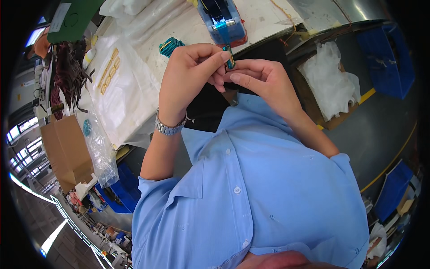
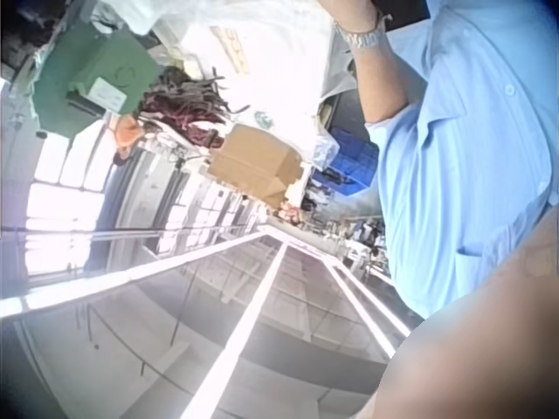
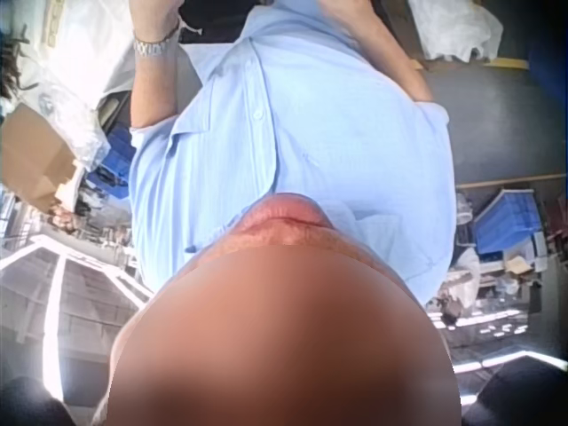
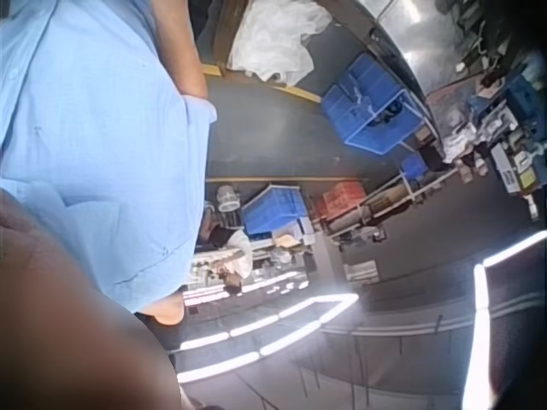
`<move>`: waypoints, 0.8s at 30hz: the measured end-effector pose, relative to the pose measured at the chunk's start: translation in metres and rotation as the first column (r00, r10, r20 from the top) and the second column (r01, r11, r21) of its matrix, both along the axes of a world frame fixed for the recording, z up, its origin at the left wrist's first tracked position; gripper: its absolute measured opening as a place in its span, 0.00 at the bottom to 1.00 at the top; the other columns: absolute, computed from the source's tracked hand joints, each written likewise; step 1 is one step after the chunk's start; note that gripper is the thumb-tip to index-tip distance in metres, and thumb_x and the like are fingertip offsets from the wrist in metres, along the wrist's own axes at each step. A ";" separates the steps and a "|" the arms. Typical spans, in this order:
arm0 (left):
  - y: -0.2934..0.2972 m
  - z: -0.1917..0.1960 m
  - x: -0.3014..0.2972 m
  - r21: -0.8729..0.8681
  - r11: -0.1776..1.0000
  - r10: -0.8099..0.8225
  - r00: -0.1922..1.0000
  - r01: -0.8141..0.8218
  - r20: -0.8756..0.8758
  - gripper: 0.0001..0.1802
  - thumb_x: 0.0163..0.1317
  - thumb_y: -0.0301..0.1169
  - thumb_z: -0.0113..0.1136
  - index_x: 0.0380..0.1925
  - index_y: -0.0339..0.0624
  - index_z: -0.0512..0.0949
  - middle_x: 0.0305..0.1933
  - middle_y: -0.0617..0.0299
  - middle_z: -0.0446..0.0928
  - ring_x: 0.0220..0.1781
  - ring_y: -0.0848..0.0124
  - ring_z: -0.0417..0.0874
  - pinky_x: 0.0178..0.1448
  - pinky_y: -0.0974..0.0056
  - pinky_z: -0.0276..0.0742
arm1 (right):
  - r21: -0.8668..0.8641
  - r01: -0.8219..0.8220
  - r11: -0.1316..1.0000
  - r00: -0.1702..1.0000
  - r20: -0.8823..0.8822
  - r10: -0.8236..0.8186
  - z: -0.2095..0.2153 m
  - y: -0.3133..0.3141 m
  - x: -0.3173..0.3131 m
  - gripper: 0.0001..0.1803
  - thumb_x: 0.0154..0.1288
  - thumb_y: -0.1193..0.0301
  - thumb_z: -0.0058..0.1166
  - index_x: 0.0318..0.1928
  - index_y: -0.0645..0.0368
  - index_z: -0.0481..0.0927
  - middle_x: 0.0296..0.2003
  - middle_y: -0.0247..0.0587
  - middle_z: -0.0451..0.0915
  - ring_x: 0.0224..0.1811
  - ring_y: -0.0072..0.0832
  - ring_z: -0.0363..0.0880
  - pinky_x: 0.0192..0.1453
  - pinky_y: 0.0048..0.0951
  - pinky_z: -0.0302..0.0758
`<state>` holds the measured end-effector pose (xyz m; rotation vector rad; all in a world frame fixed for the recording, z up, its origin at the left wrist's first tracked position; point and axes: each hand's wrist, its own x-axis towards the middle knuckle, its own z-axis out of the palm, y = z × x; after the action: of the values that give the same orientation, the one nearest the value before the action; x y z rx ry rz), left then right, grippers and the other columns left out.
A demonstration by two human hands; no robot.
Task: Manually attaching small buckles to tape and then packaging them into protective foam and bags.
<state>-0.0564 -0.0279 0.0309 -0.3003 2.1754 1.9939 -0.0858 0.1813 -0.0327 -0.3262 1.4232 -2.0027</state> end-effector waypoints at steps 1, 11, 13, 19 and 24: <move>-0.002 0.003 -0.002 0.004 1.000 -0.015 0.999 0.015 0.043 0.14 0.77 0.32 0.67 0.36 0.28 0.86 0.28 0.61 0.85 0.25 0.75 0.86 0.31 0.70 0.85 | 0.043 -0.067 0.997 0.997 -0.044 0.069 0.001 0.001 -0.006 0.21 0.75 0.70 0.69 0.62 0.70 0.86 0.50 0.43 0.92 0.56 0.24 0.89 0.63 0.28 0.83; -0.016 0.009 -0.016 0.079 0.992 -0.111 0.984 0.101 0.136 0.15 0.76 0.34 0.69 0.32 0.32 0.85 0.26 0.64 0.82 0.22 0.76 0.83 0.28 0.70 0.84 | -0.023 -0.033 0.999 0.932 -0.363 0.023 0.002 -0.011 -0.037 0.29 0.67 0.74 0.75 0.66 0.72 0.82 0.53 0.46 0.91 0.56 0.28 0.91 0.66 0.31 0.84; -0.015 0.011 -0.019 0.074 0.992 -0.116 0.984 0.107 0.139 0.15 0.75 0.34 0.69 0.33 0.32 0.85 0.26 0.64 0.82 0.22 0.77 0.83 0.27 0.70 0.84 | -0.045 -0.025 0.999 0.925 -0.379 0.006 0.000 -0.010 -0.037 0.29 0.67 0.74 0.75 0.65 0.72 0.82 0.52 0.46 0.91 0.55 0.28 0.91 0.66 0.31 0.84; -0.017 0.006 -0.020 0.117 0.989 -0.105 0.984 0.088 0.141 0.16 0.76 0.35 0.69 0.33 0.33 0.84 0.27 0.66 0.81 0.22 0.77 0.83 0.26 0.71 0.82 | 0.002 0.044 0.999 0.886 -0.462 -0.038 -0.003 -0.013 -0.039 0.27 0.68 0.73 0.75 0.65 0.69 0.84 0.48 0.46 0.93 0.52 0.28 0.93 0.62 0.29 0.85; -0.003 0.008 -0.016 0.021 1.000 0.007 0.999 -0.008 0.037 0.16 0.76 0.35 0.68 0.34 0.31 0.85 0.26 0.66 0.80 0.21 0.78 0.82 0.27 0.70 0.82 | -0.047 0.090 0.995 0.950 -0.294 -0.100 0.000 -0.018 -0.036 0.20 0.69 0.71 0.75 0.58 0.66 0.89 0.44 0.40 0.94 0.48 0.21 0.92 0.55 0.23 0.85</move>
<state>-0.0721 -0.0308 0.0385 -0.3397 2.1327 1.9982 -0.1222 0.1632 -0.0331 -0.6056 1.6151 -2.1239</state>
